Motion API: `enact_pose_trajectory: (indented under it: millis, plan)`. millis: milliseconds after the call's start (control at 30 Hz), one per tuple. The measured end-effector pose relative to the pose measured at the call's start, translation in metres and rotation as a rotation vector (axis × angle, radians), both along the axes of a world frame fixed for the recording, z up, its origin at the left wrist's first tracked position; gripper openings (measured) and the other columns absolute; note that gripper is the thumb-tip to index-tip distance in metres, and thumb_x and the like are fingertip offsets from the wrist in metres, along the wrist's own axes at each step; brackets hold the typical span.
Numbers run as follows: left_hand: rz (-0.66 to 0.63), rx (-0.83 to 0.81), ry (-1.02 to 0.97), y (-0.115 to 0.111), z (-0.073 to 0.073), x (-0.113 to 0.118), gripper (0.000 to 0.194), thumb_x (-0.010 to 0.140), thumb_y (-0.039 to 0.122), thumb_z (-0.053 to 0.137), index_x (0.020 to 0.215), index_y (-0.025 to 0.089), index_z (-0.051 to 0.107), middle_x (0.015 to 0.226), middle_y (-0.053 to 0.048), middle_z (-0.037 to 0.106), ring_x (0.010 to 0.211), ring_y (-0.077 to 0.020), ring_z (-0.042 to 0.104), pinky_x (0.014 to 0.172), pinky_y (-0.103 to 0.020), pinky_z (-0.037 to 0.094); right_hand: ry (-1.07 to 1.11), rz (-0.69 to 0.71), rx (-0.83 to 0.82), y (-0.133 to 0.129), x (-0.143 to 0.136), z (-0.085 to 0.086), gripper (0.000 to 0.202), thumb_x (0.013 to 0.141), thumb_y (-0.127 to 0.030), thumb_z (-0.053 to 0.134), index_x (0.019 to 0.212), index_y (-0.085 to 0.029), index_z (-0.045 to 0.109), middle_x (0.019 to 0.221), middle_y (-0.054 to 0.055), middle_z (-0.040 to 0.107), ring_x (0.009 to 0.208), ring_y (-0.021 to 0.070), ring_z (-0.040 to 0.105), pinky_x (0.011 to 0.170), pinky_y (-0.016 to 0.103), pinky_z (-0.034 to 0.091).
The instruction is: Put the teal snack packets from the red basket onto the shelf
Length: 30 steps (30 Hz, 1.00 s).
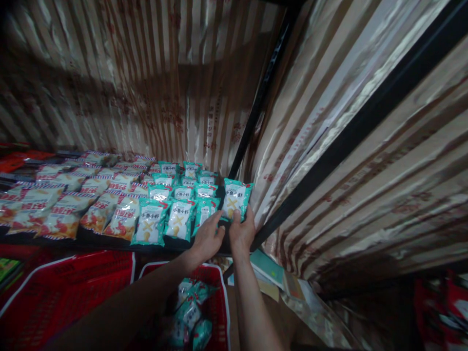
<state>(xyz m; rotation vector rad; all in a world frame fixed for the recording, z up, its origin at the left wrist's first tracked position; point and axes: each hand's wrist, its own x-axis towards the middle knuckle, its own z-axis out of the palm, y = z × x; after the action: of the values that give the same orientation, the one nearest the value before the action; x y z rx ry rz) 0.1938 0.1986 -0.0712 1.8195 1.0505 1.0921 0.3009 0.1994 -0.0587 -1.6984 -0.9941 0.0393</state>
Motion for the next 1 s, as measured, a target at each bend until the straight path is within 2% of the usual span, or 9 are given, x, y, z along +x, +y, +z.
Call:
enact_pose_trajectory:
  millis: [167, 300, 467, 633, 800, 1000]
  plan:
    - [0.020, 0.068, 0.088, 0.002, 0.001, 0.001, 0.049, 0.081, 0.017, 0.043, 0.129, 0.010, 0.050, 0.137, -0.016, 0.049, 0.129, -0.0265, 0.044, 0.110, -0.043, 0.032, -0.108, -0.069, -0.041, 0.011, 0.000, 0.018, 0.055, 0.081, -0.042, 0.040, 0.125, -0.012, 0.054, 0.112, 0.017, 0.064, 0.102, 0.0299, 0.057, 0.087, 0.040, 0.042]
    - [0.035, 0.214, 0.190, 0.001, -0.004, -0.006, 0.045, 0.082, 0.014, 0.041, 0.126, 0.009, 0.053, 0.135, -0.017, 0.051, 0.131, -0.0272, 0.041, 0.110, -0.045, 0.032, -0.167, -0.080, -0.086, 0.025, 0.004, 0.024, 0.053, 0.082, -0.037, 0.038, 0.125, -0.012, 0.054, 0.112, 0.017, 0.063, 0.101, 0.0299, 0.057, 0.085, 0.039, 0.041]
    - [0.063, 0.472, 0.346, 0.002, -0.020, -0.020, 0.042, 0.083, 0.012, 0.041, 0.122, 0.008, 0.055, 0.139, -0.017, 0.047, 0.140, -0.0286, 0.023, 0.114, -0.049, 0.023, -0.245, -0.021, -0.162, 0.046, 0.009, 0.019, 0.048, 0.083, -0.030, 0.037, 0.125, -0.010, 0.053, 0.108, 0.017, 0.064, 0.096, 0.0281, 0.057, 0.083, 0.037, 0.041]
    - [0.090, 0.671, 0.453, 0.004, -0.044, -0.032, 0.046, 0.082, 0.011, 0.042, 0.128, 0.011, 0.050, 0.146, -0.015, 0.038, 0.142, -0.0293, 0.014, 0.112, -0.055, 0.026, -0.336, -0.020, -0.250, 0.065, 0.012, 0.012, 0.044, 0.086, -0.024, 0.039, 0.126, -0.010, 0.051, 0.109, 0.017, 0.062, 0.100, 0.0259, 0.056, 0.086, 0.034, 0.040]
    - [0.092, 0.768, 0.538, 0.008, -0.061, -0.038, 0.051, 0.082, 0.014, 0.044, 0.133, 0.009, 0.045, 0.147, -0.017, 0.036, 0.142, -0.0312, 0.015, 0.109, -0.054, 0.030, -0.367, -0.027, -0.363, 0.082, 0.014, 0.004, 0.042, 0.089, -0.023, 0.040, 0.128, -0.011, 0.049, 0.107, 0.017, 0.062, 0.099, 0.0252, 0.057, 0.084, 0.033, 0.041]
    - [0.117, 0.790, 0.594, 0.009, -0.064, -0.040, 0.052, 0.084, 0.017, 0.046, 0.135, 0.012, 0.043, 0.148, -0.015, 0.034, 0.141, -0.0317, 0.018, 0.108, -0.053, 0.032, -0.317, -0.032, -0.483, 0.101, 0.019, 0.000, 0.040, 0.091, -0.023, 0.039, 0.128, -0.011, 0.047, 0.112, 0.017, 0.063, 0.104, 0.0252, 0.059, 0.087, 0.032, 0.042]
